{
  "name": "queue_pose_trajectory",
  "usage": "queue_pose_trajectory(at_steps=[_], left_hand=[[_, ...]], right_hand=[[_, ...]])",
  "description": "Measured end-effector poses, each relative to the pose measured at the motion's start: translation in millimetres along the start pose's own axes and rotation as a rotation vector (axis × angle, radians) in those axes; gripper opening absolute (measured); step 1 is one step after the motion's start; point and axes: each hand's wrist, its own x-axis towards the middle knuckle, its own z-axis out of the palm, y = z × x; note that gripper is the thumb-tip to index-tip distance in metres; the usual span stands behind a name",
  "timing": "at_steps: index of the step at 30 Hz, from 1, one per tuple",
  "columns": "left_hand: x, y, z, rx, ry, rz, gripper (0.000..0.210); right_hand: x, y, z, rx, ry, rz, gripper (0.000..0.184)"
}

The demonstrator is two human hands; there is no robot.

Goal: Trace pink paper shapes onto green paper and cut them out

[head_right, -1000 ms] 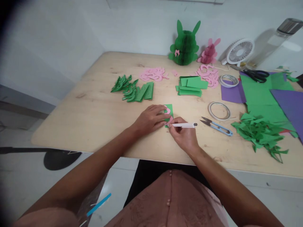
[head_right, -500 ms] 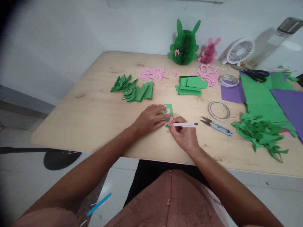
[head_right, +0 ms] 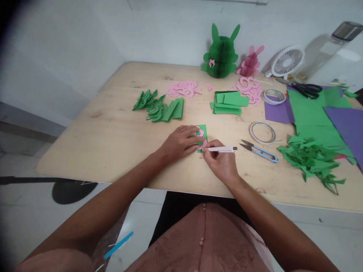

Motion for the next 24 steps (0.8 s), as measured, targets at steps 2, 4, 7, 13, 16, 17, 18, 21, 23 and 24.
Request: queue_pose_trajectory(at_steps=[2, 4, 7, 13, 16, 17, 18, 21, 23, 24], left_hand=[[-0.1, -0.2, 0.3, -0.002, 0.001, 0.002, 0.025], [-0.2, -0.5, 0.6, -0.003, 0.0, 0.006, 0.025], [-0.3, -0.9, 1.2, 0.0, -0.004, 0.006, 0.025], [-0.2, -1.0, 1.8, 0.001, 0.002, 0.005, 0.025], [-0.1, -0.8, 1.3, -0.002, -0.003, 0.007, 0.025], [0.0, -0.7, 1.1, -0.004, -0.005, 0.008, 0.025], [0.0, -0.6, 0.9, -0.005, -0.007, 0.008, 0.026], [0.1, -0.3, 0.5, -0.003, -0.011, 0.002, 0.026], [0.1, -0.2, 0.2, -0.003, -0.014, -0.001, 0.026], [0.1, -0.1, 0.2, -0.004, -0.013, -0.001, 0.026]], right_hand=[[0.1, -0.1, -0.1, 0.004, 0.002, 0.004, 0.006], [0.1, -0.5, -0.1, 0.011, 0.003, 0.005, 0.006], [-0.2, -1.1, -0.1, 0.015, 0.002, 0.001, 0.006], [-0.7, -2.2, -0.3, 0.019, 0.01, 0.011, 0.005], [-0.5, -2.5, -0.9, 0.013, 0.008, 0.011, 0.004], [-0.5, -2.7, -1.1, 0.011, 0.008, 0.012, 0.004], [-0.6, -2.9, -1.3, 0.006, 0.01, 0.013, 0.004], [-1.0, -3.1, -1.8, -0.012, 0.014, 0.017, 0.004], [-1.2, -2.4, -1.8, -0.017, 0.017, 0.014, 0.003], [-1.2, -1.8, -1.8, -0.016, 0.019, 0.012, 0.003]])
